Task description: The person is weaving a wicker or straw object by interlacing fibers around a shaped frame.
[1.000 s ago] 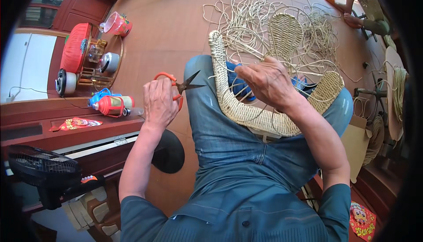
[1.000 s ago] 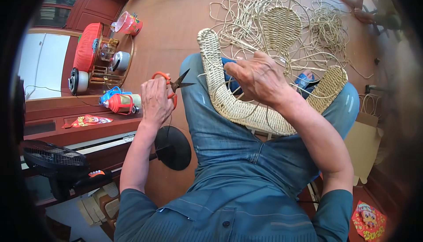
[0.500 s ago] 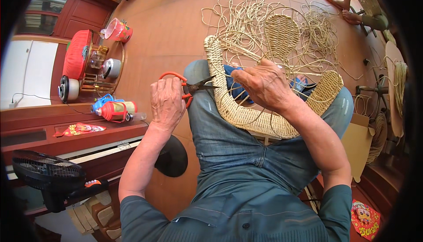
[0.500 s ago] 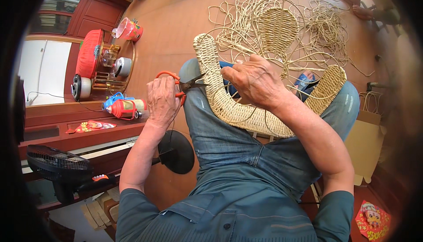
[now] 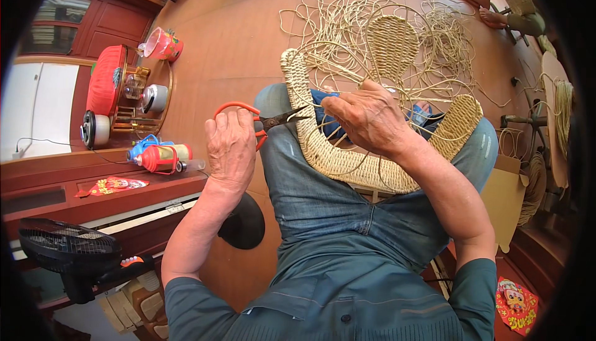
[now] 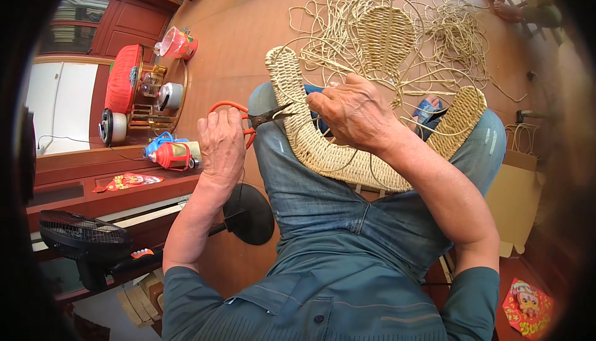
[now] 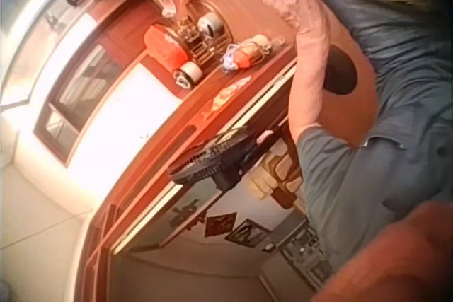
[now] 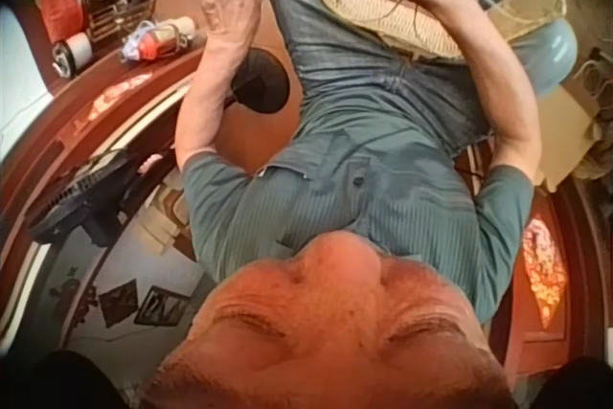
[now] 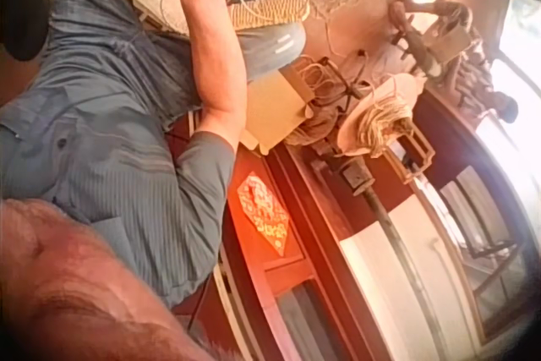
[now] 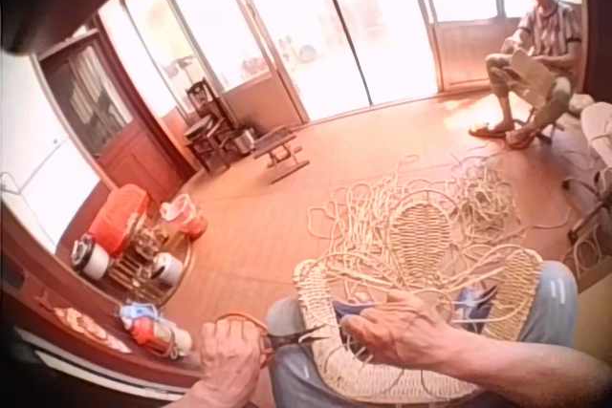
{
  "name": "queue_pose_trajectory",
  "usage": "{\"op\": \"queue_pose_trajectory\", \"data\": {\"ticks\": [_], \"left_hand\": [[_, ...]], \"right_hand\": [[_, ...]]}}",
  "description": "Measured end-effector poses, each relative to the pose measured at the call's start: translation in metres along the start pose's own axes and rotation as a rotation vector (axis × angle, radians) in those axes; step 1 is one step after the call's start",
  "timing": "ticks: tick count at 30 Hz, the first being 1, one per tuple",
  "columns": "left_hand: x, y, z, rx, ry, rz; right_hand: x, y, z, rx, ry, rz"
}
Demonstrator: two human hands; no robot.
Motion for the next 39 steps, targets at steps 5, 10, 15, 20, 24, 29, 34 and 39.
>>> {"op": "queue_pose_trajectory", "data": {"ticks": [5,10,15,20,24,29,34,39], "left_hand": [[0.004,-0.001,-0.001,0.075,0.037,0.026],[0.008,-0.005,0.001,0.106,0.053,0.018],[0.011,-0.008,0.002,0.127,0.080,0.032],[0.016,-0.015,0.000,0.149,0.102,0.048],[0.001,0.001,0.011,-0.032,0.062,0.112],[-0.099,0.117,0.084,-0.512,-0.510,0.187],[-0.317,0.321,0.000,-0.687,-0.742,1.296],[-0.389,0.393,-0.131,-1.018,-0.747,1.221]], "right_hand": [[0.000,0.000,0.000,-0.002,0.000,-0.003],[-0.001,0.000,0.000,-0.013,0.000,0.003],[-0.001,0.000,0.001,-0.012,-0.003,0.005],[0.000,0.000,0.001,-0.010,0.000,0.019],[0.000,-0.001,0.001,-0.016,-0.007,0.018],[-0.003,-0.001,-0.001,-0.004,0.013,-0.002],[-0.006,-0.001,0.003,-0.039,-0.010,-0.068],[-0.012,-0.007,0.007,-0.123,-0.012,-0.055]]}}
Point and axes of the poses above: each hand's wrist, its own x-axis towards the middle knuckle, its own y-axis out of the palm, z = x × y, the point moved 6 cm from there along x, towards the middle knuckle, and after that the axes turned 4 degrees about -z, right-handed, at the moved point
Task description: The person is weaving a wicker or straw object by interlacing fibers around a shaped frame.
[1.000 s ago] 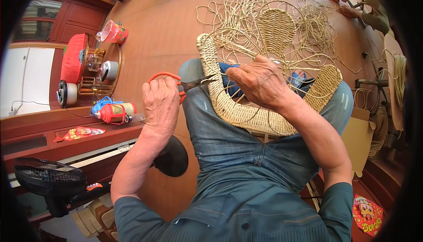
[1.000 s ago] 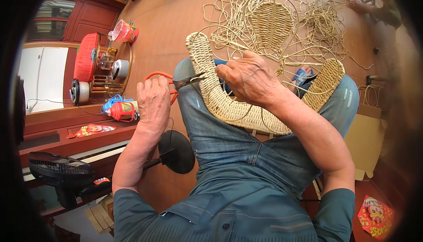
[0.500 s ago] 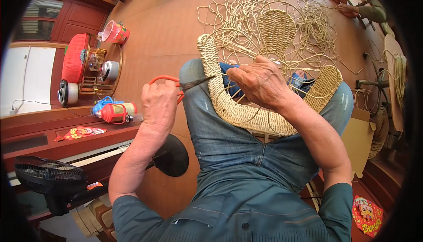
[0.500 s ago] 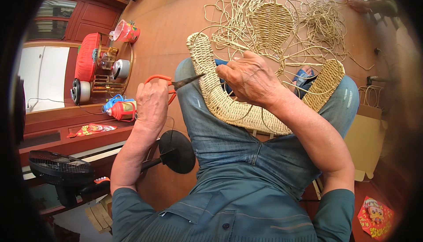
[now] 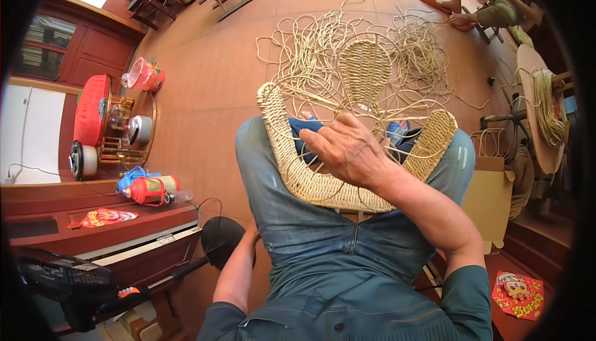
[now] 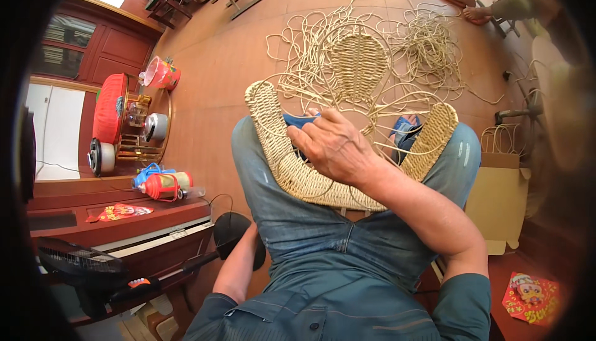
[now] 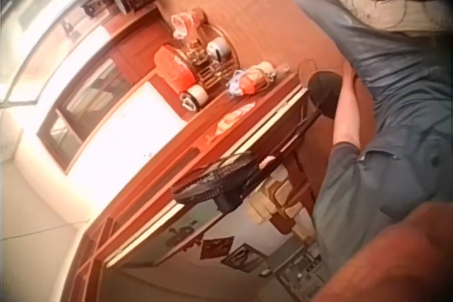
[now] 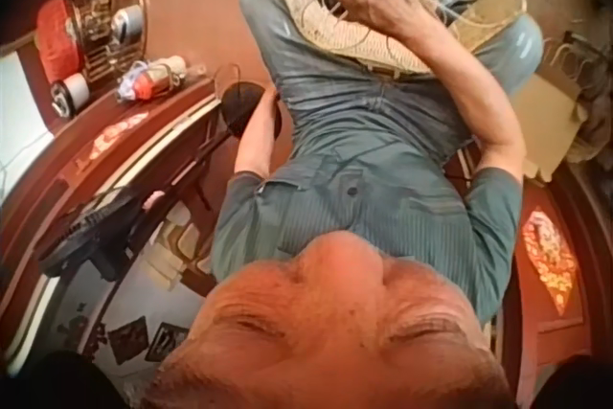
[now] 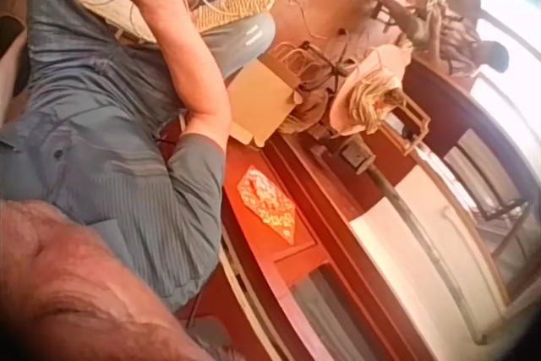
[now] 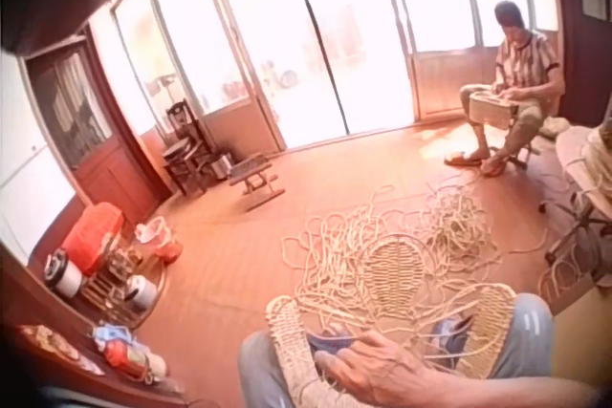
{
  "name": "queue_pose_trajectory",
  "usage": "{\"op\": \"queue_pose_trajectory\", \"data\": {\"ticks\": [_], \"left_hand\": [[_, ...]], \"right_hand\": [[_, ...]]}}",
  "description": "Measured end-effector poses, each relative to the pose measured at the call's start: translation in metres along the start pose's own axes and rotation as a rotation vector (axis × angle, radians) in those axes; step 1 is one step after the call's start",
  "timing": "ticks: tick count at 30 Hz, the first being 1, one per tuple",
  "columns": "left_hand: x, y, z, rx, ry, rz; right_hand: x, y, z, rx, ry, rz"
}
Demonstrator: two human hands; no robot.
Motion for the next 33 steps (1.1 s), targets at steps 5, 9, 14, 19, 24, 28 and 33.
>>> {"op": "queue_pose_trajectory", "data": {"ticks": [5,9,14,19,24,28,33], "left_hand": [[0.007,0.018,-0.049,-0.013,-0.016,-0.012],[0.013,0.014,-0.080,-0.019,-0.011,-0.017],[0.036,0.013,-0.098,-0.017,0.016,-0.021],[0.046,-0.019,-0.130,-0.057,0.060,-0.072],[-0.019,-0.183,-0.237,-0.464,0.347,-0.388],[-0.140,-0.306,-0.361,-1.155,0.855,-0.376],[-0.230,-0.295,-0.495,-0.480,1.212,-0.346]], "right_hand": [[-0.007,-0.032,0.001,-0.062,-0.004,-0.133],[-0.026,-0.086,-0.031,-0.233,0.134,-0.234],[-0.059,-0.131,-0.084,-0.332,0.555,-0.182],[-0.079,-0.126,-0.111,-0.005,0.876,-0.047],[-0.083,-0.128,-0.116,0.068,0.857,0.022],[-0.091,-0.126,-0.109,0.083,0.877,0.060],[-0.098,-0.126,-0.097,0.119,0.842,0.015]]}}
Point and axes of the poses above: each hand's wrist, its own x-axis towards the middle knuckle, its own y-axis out of the palm, z = x × y, the point moved 6 cm from there along x, towards the middle knuckle, and after that the axes turned 4 degrees about -z, right-handed, at the moved point
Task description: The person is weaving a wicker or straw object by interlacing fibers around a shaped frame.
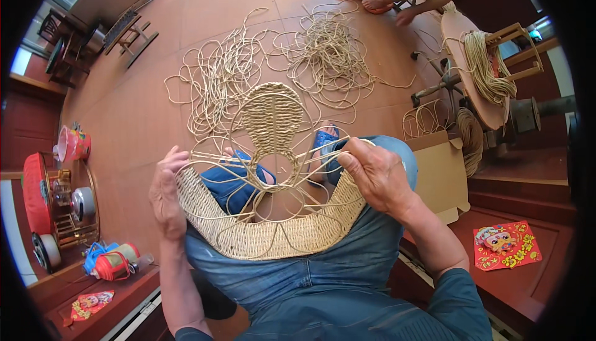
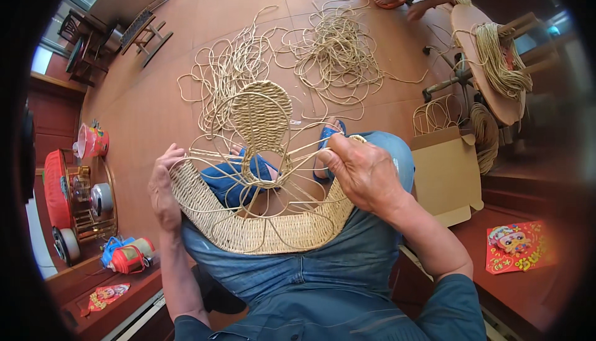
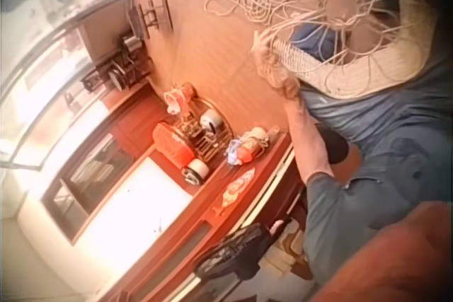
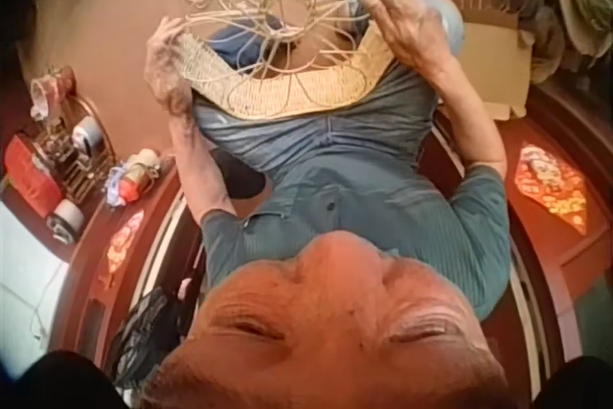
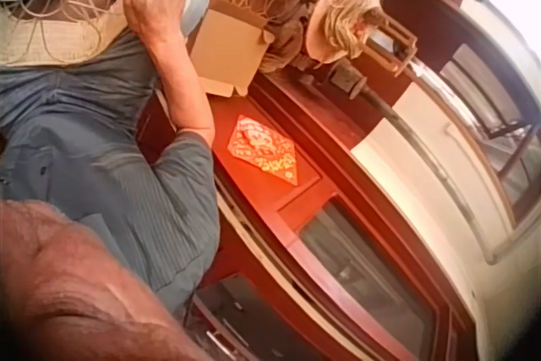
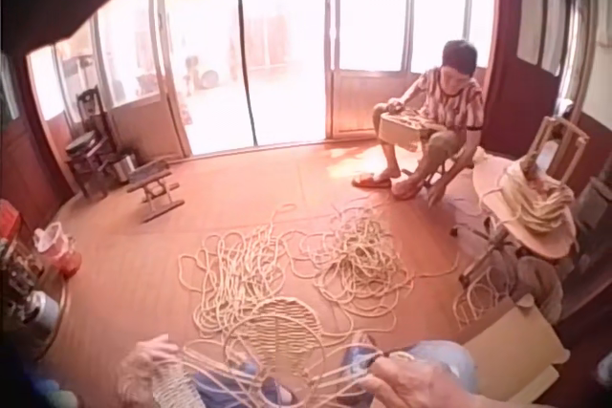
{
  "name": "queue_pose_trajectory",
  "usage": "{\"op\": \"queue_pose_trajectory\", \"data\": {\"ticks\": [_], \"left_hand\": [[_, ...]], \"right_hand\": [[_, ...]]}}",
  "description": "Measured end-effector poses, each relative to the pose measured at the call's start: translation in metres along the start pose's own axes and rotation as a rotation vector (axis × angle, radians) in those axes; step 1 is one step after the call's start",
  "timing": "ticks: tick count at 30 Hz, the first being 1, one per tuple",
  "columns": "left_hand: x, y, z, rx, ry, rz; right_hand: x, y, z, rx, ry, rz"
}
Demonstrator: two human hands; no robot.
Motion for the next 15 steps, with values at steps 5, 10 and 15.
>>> {"op": "queue_pose_trajectory", "data": {"ticks": [5,10,15], "left_hand": [[-0.011,0.008,-0.013,0.091,-0.044,-0.193],[-0.031,0.013,-0.017,0.226,-0.123,-0.309],[-0.006,0.007,-0.011,0.232,-0.156,-0.145]], "right_hand": [[0.006,0.000,-0.005,-0.034,0.049,0.065],[0.017,0.001,-0.018,0.003,0.078,0.245],[0.056,0.006,-0.077,0.448,0.243,0.311]]}}
Point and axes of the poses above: each hand's wrist, its own x-axis towards the middle knuckle, its own y-axis out of the palm, z = x × y, the point moved 6 cm from there along x, towards the middle knuckle, and after that the axes turned 4 degrees about -z, right-handed, at the moved point
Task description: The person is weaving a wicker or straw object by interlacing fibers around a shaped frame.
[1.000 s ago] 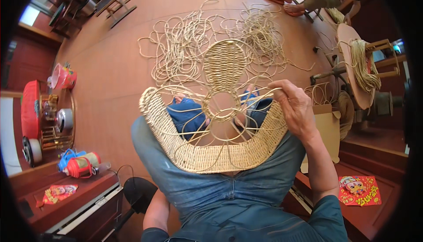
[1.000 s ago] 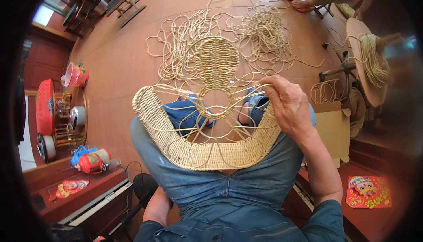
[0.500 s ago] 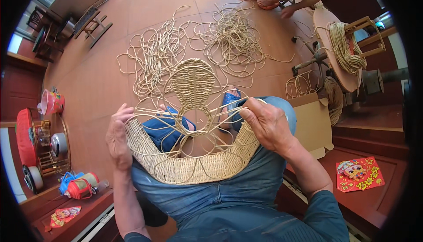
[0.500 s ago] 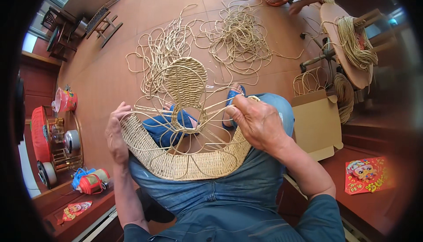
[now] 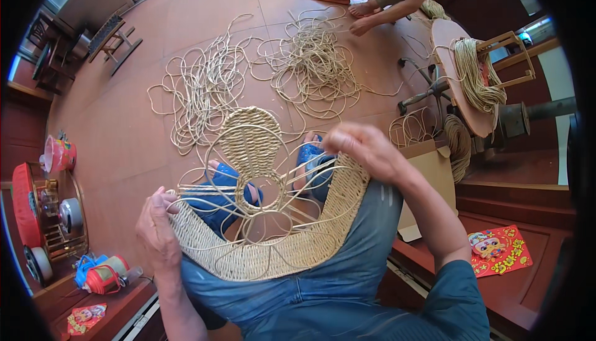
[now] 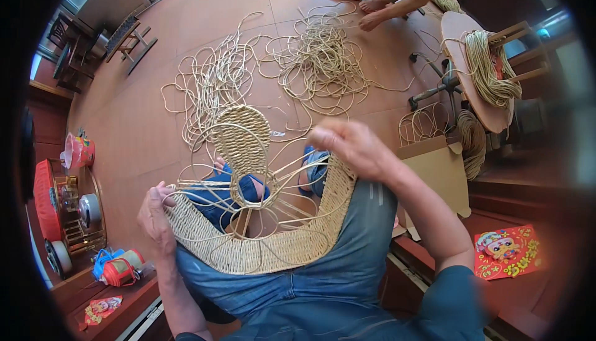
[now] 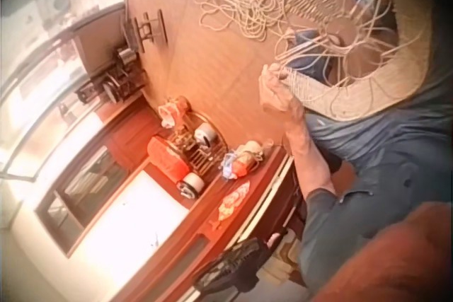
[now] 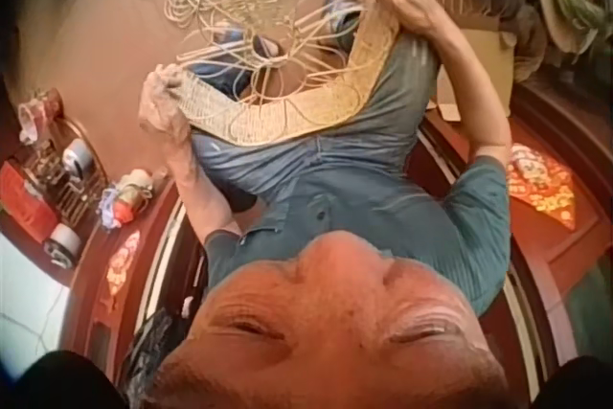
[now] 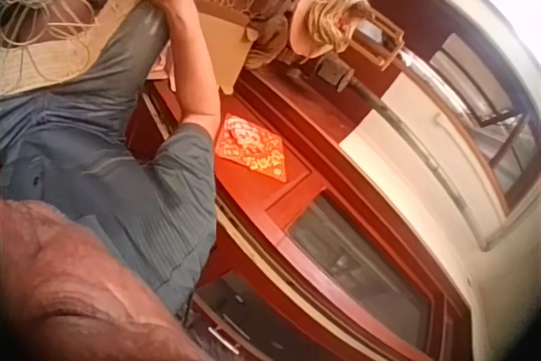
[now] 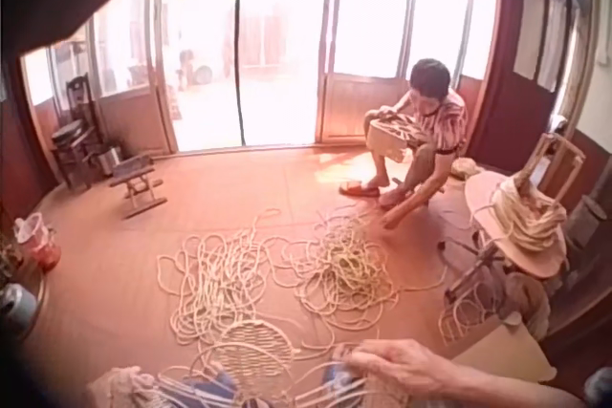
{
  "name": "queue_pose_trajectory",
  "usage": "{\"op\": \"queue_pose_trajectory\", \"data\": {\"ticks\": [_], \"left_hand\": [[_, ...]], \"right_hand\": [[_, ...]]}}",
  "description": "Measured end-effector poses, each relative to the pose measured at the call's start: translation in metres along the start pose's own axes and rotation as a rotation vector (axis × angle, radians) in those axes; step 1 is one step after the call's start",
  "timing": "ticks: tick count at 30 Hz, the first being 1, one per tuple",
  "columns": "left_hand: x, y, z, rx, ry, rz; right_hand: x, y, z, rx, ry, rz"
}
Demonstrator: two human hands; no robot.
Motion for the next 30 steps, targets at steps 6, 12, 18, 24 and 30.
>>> {"op": "queue_pose_trajectory", "data": {"ticks": [6,12,18,24,30], "left_hand": [[0.011,0.007,0.007,-0.042,-0.092,-0.038],[0.011,0.011,0.008,-0.013,-0.121,-0.081],[0.029,0.018,-0.005,0.049,0.011,-0.070],[0.036,0.022,-0.013,0.118,-0.063,-0.011],[0.037,0.026,-0.012,0.141,-0.058,-0.008]], "right_hand": [[0.106,-0.063,-0.112,-0.416,0.045,-0.289],[0.208,-0.099,-0.220,-0.619,0.102,-0.329],[0.280,-0.132,-0.271,-0.574,0.197,-0.313],[0.302,-0.116,-0.316,-0.068,0.479,-0.338],[0.317,-0.119,-0.319,-0.085,0.432,-0.401]]}}
Point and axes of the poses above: each hand's wrist, its own x-axis towards the middle knuckle, its own y-axis out of the palm, z = x × y, the point moved 6 cm from there along x, towards the middle knuckle, and after that the axes turned 4 degrees about -z, right-handed, at the moved point
